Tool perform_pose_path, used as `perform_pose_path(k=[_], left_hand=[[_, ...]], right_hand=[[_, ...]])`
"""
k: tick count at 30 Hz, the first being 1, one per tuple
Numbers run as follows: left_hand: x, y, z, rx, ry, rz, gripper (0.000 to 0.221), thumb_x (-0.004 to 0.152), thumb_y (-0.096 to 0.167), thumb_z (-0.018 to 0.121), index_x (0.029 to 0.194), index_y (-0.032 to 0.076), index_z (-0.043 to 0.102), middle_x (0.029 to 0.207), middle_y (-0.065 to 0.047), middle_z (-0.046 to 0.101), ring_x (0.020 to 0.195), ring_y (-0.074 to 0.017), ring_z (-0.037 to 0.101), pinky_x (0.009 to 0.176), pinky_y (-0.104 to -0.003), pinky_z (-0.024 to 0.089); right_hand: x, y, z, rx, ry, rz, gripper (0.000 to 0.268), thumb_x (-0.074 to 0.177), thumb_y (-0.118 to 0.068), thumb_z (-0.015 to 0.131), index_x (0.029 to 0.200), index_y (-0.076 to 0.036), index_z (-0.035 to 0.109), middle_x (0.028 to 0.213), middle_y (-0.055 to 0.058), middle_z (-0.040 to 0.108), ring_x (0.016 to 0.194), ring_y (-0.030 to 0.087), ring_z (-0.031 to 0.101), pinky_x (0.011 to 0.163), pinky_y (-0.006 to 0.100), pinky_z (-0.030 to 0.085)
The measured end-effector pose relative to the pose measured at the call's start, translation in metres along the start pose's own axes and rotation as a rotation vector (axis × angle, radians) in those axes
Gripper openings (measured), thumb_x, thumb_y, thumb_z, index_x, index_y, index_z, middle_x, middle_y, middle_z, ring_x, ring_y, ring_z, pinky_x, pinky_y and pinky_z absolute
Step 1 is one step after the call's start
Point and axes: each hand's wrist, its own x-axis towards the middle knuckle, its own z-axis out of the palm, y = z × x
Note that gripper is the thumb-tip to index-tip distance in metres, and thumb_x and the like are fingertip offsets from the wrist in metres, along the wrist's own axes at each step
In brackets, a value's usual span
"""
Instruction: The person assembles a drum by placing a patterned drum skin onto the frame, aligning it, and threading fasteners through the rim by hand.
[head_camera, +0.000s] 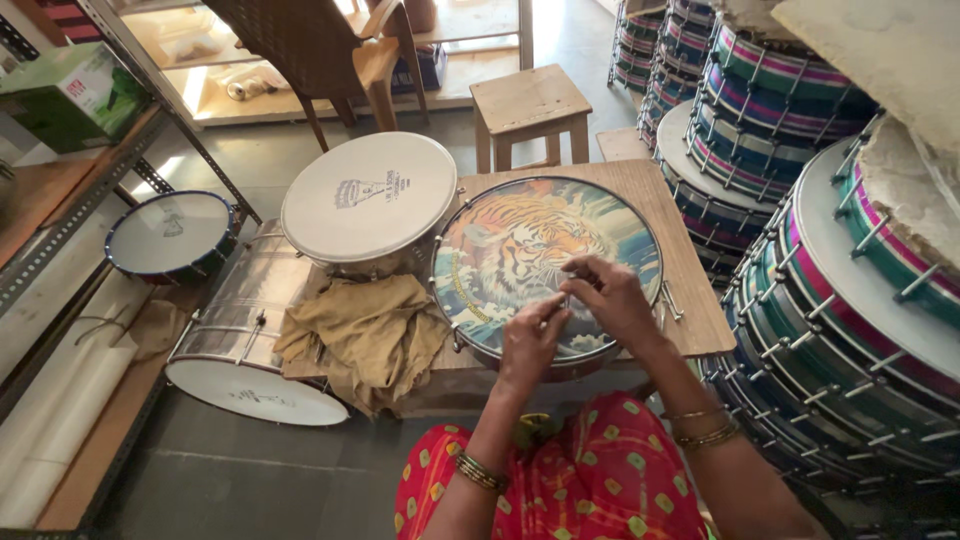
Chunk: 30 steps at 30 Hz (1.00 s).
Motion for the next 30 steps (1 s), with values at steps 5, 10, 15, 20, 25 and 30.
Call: perform_pose_path(k=[5,10,15,20,25,30], left_hand=[[0.017,-0.012,0.003,-0.185,-0.088,-0.319,0.021,0.095,0.018,0.073,0.106,0.0,0.075,0.086,-0.011,0.077,0.075,-0.0142,0.071,0.069,-0.03,0.056],[0.043,-0.043,0.009,-0.489,0.015,-0.479,0.015,0.093,0.018,0.074,0.096,0.003,0.072,0.079,-0.001,0.072,0.066,-0.0054,0.062,0.059,-0.023,0.051],[0.049,-0.065,0.013,-0.658,-0.019,-0.455,0.011,0.092,0.013,0.078,0.091,0.006,0.07,0.077,0.003,0.068,0.062,-0.0021,0.054,0.055,-0.02,0.043],[0.05,-0.046,0.005,-0.631,-0.006,-0.454,0.021,0.091,0.012,0.075,0.111,0.006,0.072,0.078,0.006,0.067,0.062,-0.0028,0.056,0.054,-0.022,0.046],[0.048,-0.028,-0.011,-0.745,-0.071,-0.558,0.032,0.091,0.013,0.07,0.122,0.007,0.069,0.083,0.003,0.075,0.069,-0.0042,0.067,0.06,-0.021,0.052],[0.049,-0.054,0.009,-0.615,0.087,-0.486,0.025,0.095,0.013,0.081,0.1,-0.008,0.068,0.079,-0.007,0.071,0.062,-0.0099,0.059,0.054,-0.025,0.046]], right_hand=[[0.003,0.009,0.014,0.17,0.031,0.121,0.027,0.092,-0.016,0.068,0.118,-0.007,0.07,0.089,0.005,0.074,0.075,0.009,0.069,0.065,0.025,0.057],[0.0,0.047,0.029,0.12,-0.072,0.31,0.028,0.099,-0.023,0.063,0.12,-0.007,0.073,0.088,0.008,0.075,0.074,0.011,0.064,0.067,0.027,0.052],[0.01,0.087,0.029,0.046,-0.223,0.173,0.034,0.095,-0.023,0.067,0.123,-0.005,0.071,0.101,0.007,0.077,0.088,0.012,0.068,0.077,0.029,0.054],[0.018,0.098,0.033,-0.057,-0.278,0.039,0.032,0.097,-0.021,0.066,0.124,-0.004,0.072,0.109,0.007,0.076,0.096,0.01,0.07,0.084,0.028,0.053],[0.028,0.087,0.026,0.125,-0.422,0.466,0.032,0.096,-0.023,0.062,0.124,-0.012,0.073,0.102,0.001,0.08,0.081,0.007,0.067,0.069,0.025,0.053],[0.031,0.08,0.021,-0.038,-0.509,0.345,0.028,0.096,-0.024,0.068,0.115,-0.007,0.077,0.093,0.004,0.078,0.078,0.008,0.066,0.07,0.025,0.054]])
